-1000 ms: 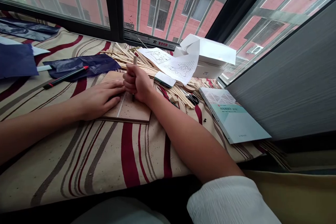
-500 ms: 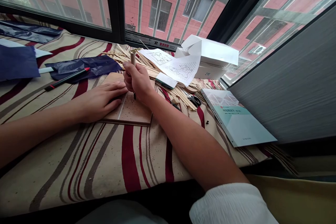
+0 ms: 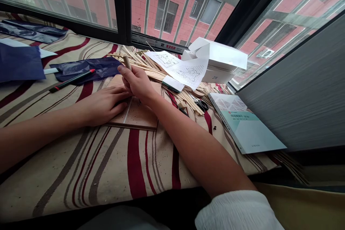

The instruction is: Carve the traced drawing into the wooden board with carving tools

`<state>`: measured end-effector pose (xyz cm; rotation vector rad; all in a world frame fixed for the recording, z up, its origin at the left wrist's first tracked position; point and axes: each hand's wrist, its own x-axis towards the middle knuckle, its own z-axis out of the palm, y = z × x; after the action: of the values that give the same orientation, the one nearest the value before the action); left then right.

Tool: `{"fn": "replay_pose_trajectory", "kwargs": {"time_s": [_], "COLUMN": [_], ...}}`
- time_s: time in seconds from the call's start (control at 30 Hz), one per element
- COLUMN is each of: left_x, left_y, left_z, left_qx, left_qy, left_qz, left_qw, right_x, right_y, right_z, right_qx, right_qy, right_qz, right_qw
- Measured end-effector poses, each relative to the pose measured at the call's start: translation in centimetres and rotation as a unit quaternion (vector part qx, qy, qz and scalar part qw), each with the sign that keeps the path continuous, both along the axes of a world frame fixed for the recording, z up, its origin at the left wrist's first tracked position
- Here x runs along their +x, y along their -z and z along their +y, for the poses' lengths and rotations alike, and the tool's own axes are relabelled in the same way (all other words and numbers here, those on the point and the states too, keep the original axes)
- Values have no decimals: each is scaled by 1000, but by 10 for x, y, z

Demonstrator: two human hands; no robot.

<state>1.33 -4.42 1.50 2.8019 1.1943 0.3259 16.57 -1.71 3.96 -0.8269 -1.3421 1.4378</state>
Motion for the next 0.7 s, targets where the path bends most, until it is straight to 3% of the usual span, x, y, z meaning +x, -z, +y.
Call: {"fn": "replay_pose_trajectory", "kwargs": {"time_s": [0.2, 0.4, 0.47, 0.57, 0.7], "left_x": [1, 1, 2, 2, 1], "left_y": [1, -1, -2, -3, -1], "left_z": [0, -1, -2, -3, -2], "left_qx": [-1, -21, -29, -30, -16], "left_qy": [-8, -2, -11, -24, -18], "left_qz": [-2, -26, -23, -15, -17], "left_qw": [1000, 999, 999, 999, 1000], "right_x": [-2, 15, 18, 15, 3], "right_y": [8, 10, 9, 8, 9], "right_z": [4, 12, 13, 8, -2], "right_qx": [31, -2, -10, -6, 44], "right_qy": [-30, -179, -194, -155, -23], "right_qz": [-34, 17, 21, 7, 1], "right_qw": [998, 984, 981, 988, 999]}}
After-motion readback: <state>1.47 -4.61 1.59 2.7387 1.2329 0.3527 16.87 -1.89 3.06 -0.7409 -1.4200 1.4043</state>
